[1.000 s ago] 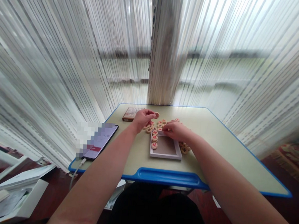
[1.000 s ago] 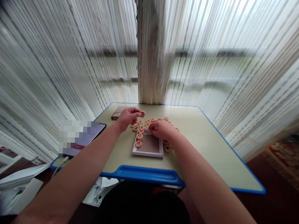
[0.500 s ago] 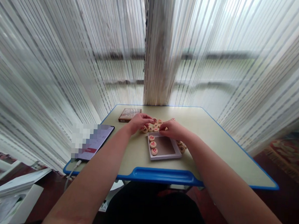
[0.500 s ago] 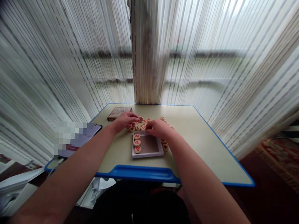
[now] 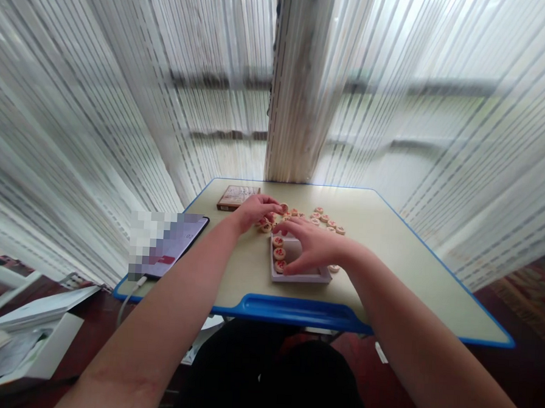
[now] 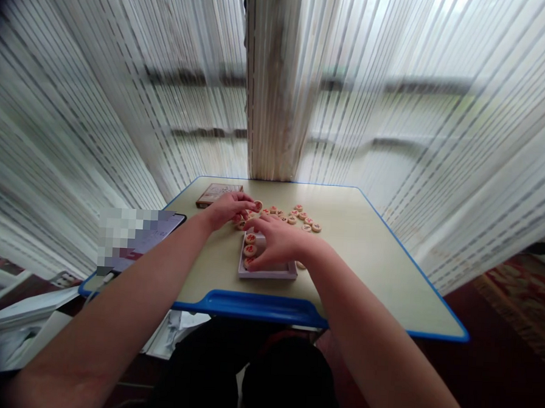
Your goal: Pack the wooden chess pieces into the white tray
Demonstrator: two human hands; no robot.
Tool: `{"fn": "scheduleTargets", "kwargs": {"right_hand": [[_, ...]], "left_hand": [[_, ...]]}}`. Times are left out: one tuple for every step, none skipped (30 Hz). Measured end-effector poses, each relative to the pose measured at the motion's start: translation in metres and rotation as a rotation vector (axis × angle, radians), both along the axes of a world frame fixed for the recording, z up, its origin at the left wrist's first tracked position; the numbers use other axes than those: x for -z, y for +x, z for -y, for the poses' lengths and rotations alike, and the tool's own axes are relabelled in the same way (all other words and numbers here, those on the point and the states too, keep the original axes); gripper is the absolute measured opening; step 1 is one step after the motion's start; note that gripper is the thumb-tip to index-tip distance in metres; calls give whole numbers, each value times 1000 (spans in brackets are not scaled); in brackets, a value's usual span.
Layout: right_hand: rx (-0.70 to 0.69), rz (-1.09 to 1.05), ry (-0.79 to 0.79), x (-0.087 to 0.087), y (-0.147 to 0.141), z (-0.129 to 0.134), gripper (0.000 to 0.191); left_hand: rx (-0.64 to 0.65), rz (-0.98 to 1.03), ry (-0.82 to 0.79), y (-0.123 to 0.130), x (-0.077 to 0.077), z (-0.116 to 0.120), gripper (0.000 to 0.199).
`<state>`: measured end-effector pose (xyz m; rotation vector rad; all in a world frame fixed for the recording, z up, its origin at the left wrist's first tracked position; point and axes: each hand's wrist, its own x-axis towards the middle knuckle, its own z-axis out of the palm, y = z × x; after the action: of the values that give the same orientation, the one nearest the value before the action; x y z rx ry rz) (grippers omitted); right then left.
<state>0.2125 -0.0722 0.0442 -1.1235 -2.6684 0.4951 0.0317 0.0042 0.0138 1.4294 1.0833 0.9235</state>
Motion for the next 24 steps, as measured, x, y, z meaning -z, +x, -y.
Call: {"fn": "scheduleTargets", "kwargs": {"right_hand": [[4, 15, 0, 1, -2, 2, 69], [10, 25, 4, 2, -4, 4, 67], [10, 30, 6, 4, -5, 4, 62], [3, 29, 10, 6, -6, 3, 57], [-5, 24, 14, 7, -7, 2, 53], [-11, 18, 16, 8, -7, 1, 50], [-12, 12, 13, 8, -7, 0, 48], [-8, 7, 5, 8, -7, -1, 48], [1, -1, -7, 7, -7, -2, 46], [11, -9, -17, 6, -7, -2, 44], [20, -15, -23, 5, -7, -2, 40], [29, -19, -21, 4, -8, -2, 36], [32, -17, -13, 3, -9, -2, 32], [32, -8, -3, 3, -10, -2, 29], [31, 4, 6, 3, -11, -2, 28], [26, 14, 14, 3, -12, -2, 27], [16, 16, 21, 3, -12, -2, 27], [1, 11, 27, 4, -12, -3, 27], [-11, 0, 34, 5, -11, -4, 27], [-19, -10, 42, 6, -11, -5, 27], [-21, -14, 53, 7, -10, -6, 26], [-13, -11, 64, 8, -9, -7, 26], [7, -2, 75, 9, -8, -9, 26], [35, 11, 87, 10, -7, -11, 27]], "left_hand": [[4, -4, 1, 0, 0, 0, 20], [7, -7, 5, 0, -1, 1, 20], [9, -12, 11, 0, -1, 1, 20], [9, -17, 19, 0, -1, 1, 20], [8, -22, 26, 0, -1, 1, 21], [7, -24, 32, 0, -1, 1, 21], [10, -22, 34, 0, -1, 1, 22], [11, -18, 33, 0, -2, 1, 23], [15, -13, 31, 0, -2, 1, 23], [18, -9, 30, 0, -2, 1, 23], [23, -7, 30, 1, -3, 1, 23], [27, -7, 31, 1, -3, 1, 23], [32, -9, 32, 1, -4, 1, 23], [36, -10, 33, 1, -4, 1, 23], [40, -9, 32, 1, -4, 1, 23], [41, -7, 32, 1, -4, 1, 22], [41, -3, 31, 1, -5, 2, 22], [41, 2, 29, 1, -5, 2, 20], [41, 8, 26, 2, -5, 3, 19], [41, 12, 22, 2, -6, 3, 19], [42, 13, 19, 2, -6, 4, 18], [43, 14, 17, 2, -7, 4, 18], [44, 12, 16, 2, -7, 5, 18], [42, 7, 16, 2, -8, 5, 18]]}}
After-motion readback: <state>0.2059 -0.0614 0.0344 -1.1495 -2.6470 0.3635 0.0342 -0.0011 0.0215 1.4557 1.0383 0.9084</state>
